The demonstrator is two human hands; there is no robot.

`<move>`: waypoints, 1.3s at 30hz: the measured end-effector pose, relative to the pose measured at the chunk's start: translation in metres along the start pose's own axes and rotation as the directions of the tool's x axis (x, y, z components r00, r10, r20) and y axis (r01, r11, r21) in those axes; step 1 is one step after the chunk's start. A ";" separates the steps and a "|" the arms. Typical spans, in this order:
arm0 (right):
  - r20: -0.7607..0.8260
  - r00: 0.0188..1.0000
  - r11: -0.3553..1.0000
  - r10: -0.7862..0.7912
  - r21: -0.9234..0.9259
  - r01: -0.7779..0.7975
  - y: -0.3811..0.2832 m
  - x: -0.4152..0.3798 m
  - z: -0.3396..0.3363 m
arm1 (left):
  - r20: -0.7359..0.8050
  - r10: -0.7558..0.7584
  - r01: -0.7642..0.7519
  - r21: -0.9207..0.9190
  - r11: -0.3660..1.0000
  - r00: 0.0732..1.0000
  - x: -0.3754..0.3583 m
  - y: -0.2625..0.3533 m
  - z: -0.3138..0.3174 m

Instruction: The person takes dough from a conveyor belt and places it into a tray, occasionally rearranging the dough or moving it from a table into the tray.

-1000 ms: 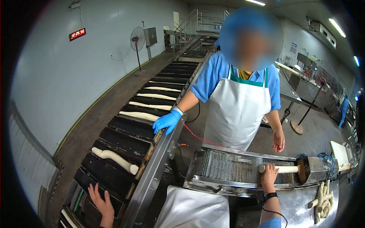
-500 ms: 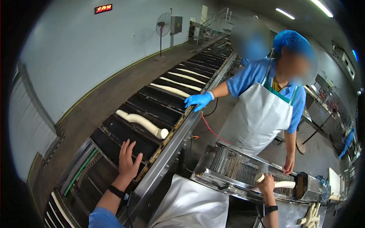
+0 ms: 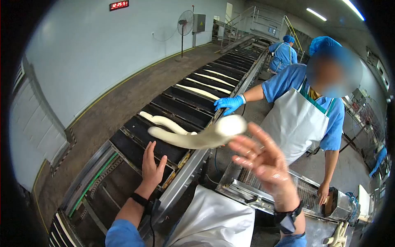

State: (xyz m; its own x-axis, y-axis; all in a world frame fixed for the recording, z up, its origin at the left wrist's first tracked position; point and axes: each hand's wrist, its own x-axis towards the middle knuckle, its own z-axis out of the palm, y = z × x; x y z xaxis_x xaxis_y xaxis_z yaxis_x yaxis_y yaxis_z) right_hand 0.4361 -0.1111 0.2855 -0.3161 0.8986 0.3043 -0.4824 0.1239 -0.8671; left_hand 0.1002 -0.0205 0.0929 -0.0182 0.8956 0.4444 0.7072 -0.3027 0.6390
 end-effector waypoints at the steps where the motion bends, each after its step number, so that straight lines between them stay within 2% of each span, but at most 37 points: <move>1: 0.043 0.999 1.000 0.027 0.012 -0.028 0.013 -0.002 0.001 | 0.003 0.001 -0.001 -0.002 1.000 1.000 0.000 -0.001 0.001; 2: 0.081 0.995 0.998 0.057 0.022 -0.059 0.027 -0.001 -0.002 | -0.020 0.023 -0.023 -0.031 0.999 1.000 0.004 -0.006 0.003; 4: 0.013 0.988 0.987 0.156 -0.033 -0.155 0.043 -0.015 -0.017 | -0.057 0.049 -0.053 -0.071 0.996 0.997 0.005 -0.007 0.005; 6: -0.153 0.968 0.952 0.201 -0.203 -0.229 0.065 -0.041 -0.048 | -0.026 0.013 -0.016 -0.098 0.995 1.000 0.009 -0.013 0.005; 8: -0.369 0.912 0.835 0.181 -0.432 -0.340 0.088 -0.081 -0.087 | -0.017 -0.019 0.017 -0.105 0.994 1.000 0.008 -0.009 0.005; 9: -0.490 0.862 0.733 0.129 -0.539 -0.415 0.099 -0.106 -0.104 | -0.017 -0.009 0.007 -0.111 0.994 1.000 0.006 -0.005 0.003; 10: -0.554 0.830 0.558 0.059 -0.671 -0.488 0.100 -0.131 -0.120 | -0.013 0.040 -0.041 -0.111 0.993 0.999 0.005 -0.004 0.005; 11: -0.605 0.796 0.352 -0.022 -0.750 -0.560 0.102 -0.160 -0.138 | 0.013 0.069 -0.067 -0.081 0.994 0.998 0.003 -0.007 0.007; 12: -0.527 0.832 0.049 -0.176 -0.848 -0.527 0.110 -0.196 -0.163 | 0.040 0.097 -0.095 -0.051 0.994 0.994 0.004 -0.010 0.008; 14: -0.623 0.721 -0.053 -0.302 -0.745 -0.665 0.105 -0.256 -0.183 | 0.038 0.074 -0.070 -0.092 0.993 0.997 0.004 -0.006 0.007; 15: -0.689 0.625 -0.153 -0.367 -0.618 -0.771 0.104 -0.287 -0.191 | 0.046 0.049 -0.045 -0.078 0.996 0.998 0.002 -0.003 0.006; 16: -0.688 0.561 -0.219 -0.460 -0.525 -0.822 0.104 -0.319 -0.203 | 0.052 0.025 -0.021 -0.063 0.998 0.998 0.002 -0.002 0.006; 18: -0.735 0.395 -0.227 -0.551 -0.323 -0.919 0.102 -0.380 -0.222 | 0.037 0.038 -0.036 -0.052 0.998 0.999 0.000 -0.006 0.012; 20: -0.817 0.144 -0.133 -0.558 -0.084 -0.988 0.103 -0.425 -0.222 | 0.067 0.037 -0.032 -0.062 0.998 0.997 0.000 -0.008 0.014; 21: -0.849 0.075 -0.183 -0.524 0.026 -0.983 0.097 -0.432 -0.212 | 0.061 0.017 -0.013 -0.068 0.998 0.998 0.000 -0.010 0.018; 24: -0.845 0.025 -0.167 -0.534 0.076 -0.983 0.093 -0.440 -0.208 | 0.089 -0.022 0.028 -0.066 0.997 0.996 -0.004 -0.012 0.014; 27: -0.847 0.026 -0.160 -0.530 0.070 -0.985 0.089 -0.431 -0.215 | 0.115 -0.079 0.094 -0.129 0.987 0.990 -0.001 -0.010 0.014; 30: -0.847 0.045 -0.163 -0.529 0.049 -0.985 0.087 -0.424 -0.226 | 0.090 -0.047 0.060 -0.155 0.986 0.995 -0.003 -0.011 0.013; 33: -0.848 -0.089 -0.049 -0.522 0.134 -0.990 0.080 -0.408 -0.235 | 0.021 0.013 -0.011 -0.133 0.991 1.000 -0.001 -0.010 0.017; 34: -0.880 -0.130 0.006 -0.457 0.143 -0.990 0.068 -0.397 -0.229 | 0.020 0.026 -0.024 -0.072 0.997 0.999 -0.001 -0.002 0.013; 35: -0.852 -0.125 -0.043 -0.508 0.170 -0.985 0.079 -0.406 -0.239 | 0.021 0.008 -0.007 -0.072 0.997 1.000 -0.001 0.001 0.012; 38: -0.857 -0.204 -0.105 -0.473 0.285 -0.953 0.076 -0.402 -0.242 | 0.018 0.028 -0.027 -0.068 0.997 0.999 -0.001 0.005 0.008; 39: -0.857 -0.184 -0.133 -0.481 0.279 -0.951 0.079 -0.408 -0.246 | -0.005 0.021 -0.021 -0.043 0.999 1.000 -0.001 0.005 0.009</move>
State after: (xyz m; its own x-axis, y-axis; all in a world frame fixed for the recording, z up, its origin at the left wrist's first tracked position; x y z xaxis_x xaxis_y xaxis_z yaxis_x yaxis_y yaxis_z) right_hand 0.7283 -0.3643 -0.0044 0.9905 0.1357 0.0228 0.1369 -0.9885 -0.0636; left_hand 0.1103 -0.0202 0.0897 -0.0067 0.8876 0.4605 0.6764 -0.3352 0.6558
